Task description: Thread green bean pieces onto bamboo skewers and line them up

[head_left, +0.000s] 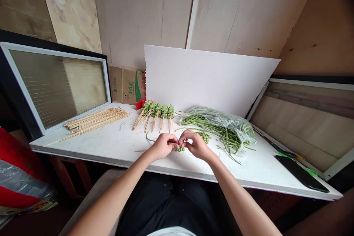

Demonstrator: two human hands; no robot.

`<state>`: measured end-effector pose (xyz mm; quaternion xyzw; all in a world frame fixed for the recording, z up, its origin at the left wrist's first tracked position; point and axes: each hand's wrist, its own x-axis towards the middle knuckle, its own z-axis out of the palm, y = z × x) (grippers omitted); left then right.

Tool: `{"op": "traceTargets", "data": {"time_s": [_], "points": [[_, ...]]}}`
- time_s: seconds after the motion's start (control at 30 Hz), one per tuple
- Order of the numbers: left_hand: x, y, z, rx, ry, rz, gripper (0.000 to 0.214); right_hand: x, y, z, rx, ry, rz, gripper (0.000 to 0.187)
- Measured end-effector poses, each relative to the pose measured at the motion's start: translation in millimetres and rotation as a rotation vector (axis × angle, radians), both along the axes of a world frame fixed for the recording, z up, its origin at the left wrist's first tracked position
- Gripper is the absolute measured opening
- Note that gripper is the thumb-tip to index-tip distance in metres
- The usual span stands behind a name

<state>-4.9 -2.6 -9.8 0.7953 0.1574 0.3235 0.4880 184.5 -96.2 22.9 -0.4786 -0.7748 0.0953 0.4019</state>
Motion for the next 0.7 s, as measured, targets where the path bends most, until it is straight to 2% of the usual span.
{"op": "traceTargets", "data": {"time_s": [0.27,0.47,0.7], "points": [[-2.8,0.3,2.1,-0.047,0.033,-0.15,0.009,1.9,-1.6,1.3,-0.208,0.13,0.162,0.011],[-4.6,-2.0,4.6,-0.07,0.051,-0.186,0.009,5.5,3.1,-5.8,-0.248,0.228,0.234,0.007],[-5.1,-3.2,6.5,-0.09,0.056,-0.208,0.02,6.9,5.5,-9.8,-0.282,0.261,0.267,0.014]]}}
